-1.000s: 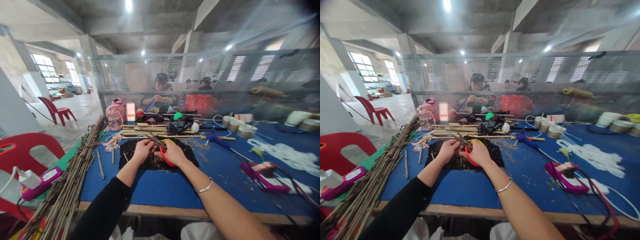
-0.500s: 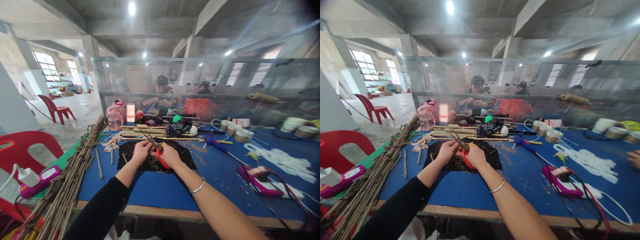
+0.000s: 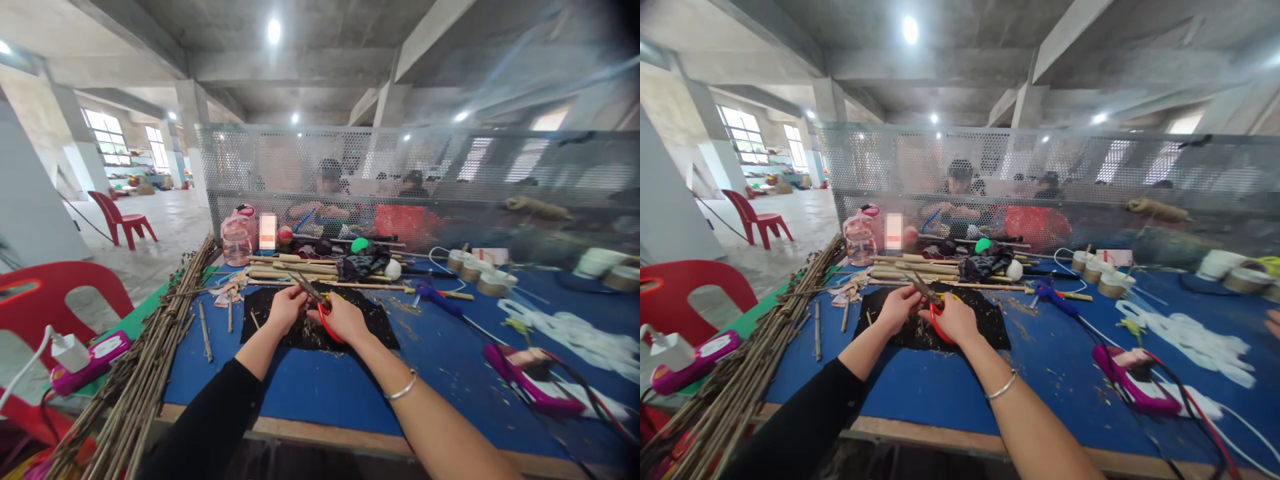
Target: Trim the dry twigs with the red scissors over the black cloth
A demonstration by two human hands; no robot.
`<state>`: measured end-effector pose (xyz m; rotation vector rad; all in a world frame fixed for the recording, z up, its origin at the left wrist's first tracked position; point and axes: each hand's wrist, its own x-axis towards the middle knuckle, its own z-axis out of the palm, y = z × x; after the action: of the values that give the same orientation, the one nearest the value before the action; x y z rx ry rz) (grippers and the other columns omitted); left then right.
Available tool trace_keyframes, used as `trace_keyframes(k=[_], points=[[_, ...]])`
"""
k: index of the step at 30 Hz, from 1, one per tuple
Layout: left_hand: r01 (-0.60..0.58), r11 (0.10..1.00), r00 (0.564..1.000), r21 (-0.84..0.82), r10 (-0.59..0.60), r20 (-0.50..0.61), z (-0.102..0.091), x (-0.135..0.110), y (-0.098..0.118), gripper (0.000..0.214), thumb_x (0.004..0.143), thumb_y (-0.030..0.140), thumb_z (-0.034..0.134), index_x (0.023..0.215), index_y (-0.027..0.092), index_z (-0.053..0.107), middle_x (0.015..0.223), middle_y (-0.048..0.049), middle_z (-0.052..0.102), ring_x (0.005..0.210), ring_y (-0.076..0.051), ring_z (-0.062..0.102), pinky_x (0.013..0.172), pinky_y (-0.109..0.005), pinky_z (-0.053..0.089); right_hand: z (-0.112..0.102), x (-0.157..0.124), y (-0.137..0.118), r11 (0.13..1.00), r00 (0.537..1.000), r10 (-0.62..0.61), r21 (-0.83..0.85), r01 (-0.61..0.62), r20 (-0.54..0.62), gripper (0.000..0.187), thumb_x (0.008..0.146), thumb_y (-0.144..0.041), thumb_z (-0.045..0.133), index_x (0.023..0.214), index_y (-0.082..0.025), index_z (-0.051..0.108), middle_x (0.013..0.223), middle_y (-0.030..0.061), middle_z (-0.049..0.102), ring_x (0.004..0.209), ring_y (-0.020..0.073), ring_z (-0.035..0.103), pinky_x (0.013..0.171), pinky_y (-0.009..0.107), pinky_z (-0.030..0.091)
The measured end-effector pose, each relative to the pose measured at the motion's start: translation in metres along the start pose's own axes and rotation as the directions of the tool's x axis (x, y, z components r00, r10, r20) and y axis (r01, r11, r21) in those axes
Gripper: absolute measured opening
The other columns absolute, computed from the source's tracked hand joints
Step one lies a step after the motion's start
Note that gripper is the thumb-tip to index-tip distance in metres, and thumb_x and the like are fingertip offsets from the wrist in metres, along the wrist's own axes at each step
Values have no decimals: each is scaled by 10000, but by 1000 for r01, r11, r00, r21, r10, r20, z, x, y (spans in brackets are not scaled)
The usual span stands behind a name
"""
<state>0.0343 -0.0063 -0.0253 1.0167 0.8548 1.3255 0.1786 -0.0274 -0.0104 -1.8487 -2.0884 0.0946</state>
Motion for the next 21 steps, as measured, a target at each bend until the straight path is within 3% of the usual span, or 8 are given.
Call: trace_keyframes(k=[7, 13, 21], points=[[-8, 999, 1000, 42, 7, 17, 4, -2, -1, 133, 617, 163, 648, 736, 108, 670, 614, -20, 633, 529, -79, 521, 514, -171, 399, 2, 0, 0, 995, 991, -101, -29, 99, -92, 531, 673, -660, 514, 885, -173, 501, 917, 109, 617, 877, 246, 588, 699, 299, 397], [-45, 997, 998, 58, 43, 39, 0, 0, -5, 167, 642, 191, 633, 778, 103, 672, 615, -20, 621, 538, -86, 523, 506, -173, 393, 3, 0, -1, 999, 999, -37, 1, 37, -6, 517, 700, -673, 472, 894, -194, 492, 855, 80, 644, 803, 241, 621, 626, 284, 389], [-2, 999, 1000, 52, 2, 7, -2, 1, -5, 165, 661, 166, 629, 811, 110, 669, 657, -22, 617, 554, -77, 524, 520, -167, 413, 2, 0, 0, 999, 997, 28, 15, -29, 66, 505, 699, -669, 483, 854, -191, 533, 844, 94, 660, 798, 245, 632, 581, 257, 377]])
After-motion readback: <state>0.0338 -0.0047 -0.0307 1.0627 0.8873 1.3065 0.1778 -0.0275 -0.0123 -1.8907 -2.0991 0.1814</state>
